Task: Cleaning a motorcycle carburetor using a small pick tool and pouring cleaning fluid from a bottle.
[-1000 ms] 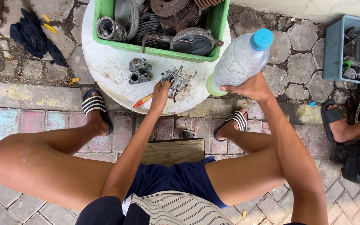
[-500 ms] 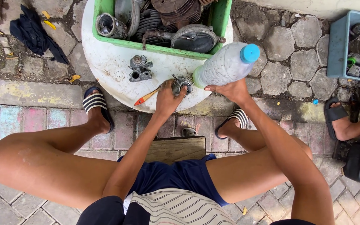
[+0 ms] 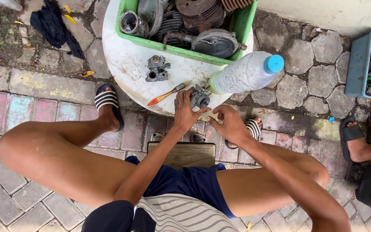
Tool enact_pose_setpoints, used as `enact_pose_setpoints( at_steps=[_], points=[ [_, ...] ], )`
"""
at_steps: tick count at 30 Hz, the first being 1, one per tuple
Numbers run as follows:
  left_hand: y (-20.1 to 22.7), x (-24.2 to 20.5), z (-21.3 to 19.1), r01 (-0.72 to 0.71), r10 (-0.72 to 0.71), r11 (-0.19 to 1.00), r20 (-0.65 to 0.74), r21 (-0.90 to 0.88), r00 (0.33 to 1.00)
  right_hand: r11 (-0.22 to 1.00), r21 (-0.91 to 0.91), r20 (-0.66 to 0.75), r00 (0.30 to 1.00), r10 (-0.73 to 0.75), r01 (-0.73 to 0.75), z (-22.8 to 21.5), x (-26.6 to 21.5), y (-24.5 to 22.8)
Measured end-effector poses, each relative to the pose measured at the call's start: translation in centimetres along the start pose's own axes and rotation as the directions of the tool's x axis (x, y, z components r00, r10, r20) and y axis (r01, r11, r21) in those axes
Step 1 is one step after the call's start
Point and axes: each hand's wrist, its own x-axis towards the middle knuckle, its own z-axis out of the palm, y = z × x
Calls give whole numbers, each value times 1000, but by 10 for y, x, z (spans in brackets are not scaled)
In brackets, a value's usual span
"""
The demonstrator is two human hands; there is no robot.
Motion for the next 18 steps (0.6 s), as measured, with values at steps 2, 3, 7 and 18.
enact_pose_setpoints(
  at_steps=[2,3,7,18],
  points=[
    [-11,-4,9,-48,49,998,-23,36,999,978,-20,-58,976,-209,208,6,1,-16],
    [-14,-6,12,-61,63,996,-25,60,998,929,-110,-36,932,-360,354,6,4,-24],
    [-14,-14,8,-73,81,993,-90,94,993,733,-321,38,781,-623,600,25,29,-50],
    [-36,-41,-34,88,-85,996,-272,-4,958,539,-581,215,753,-622,610,78,129,-58]
  ],
)
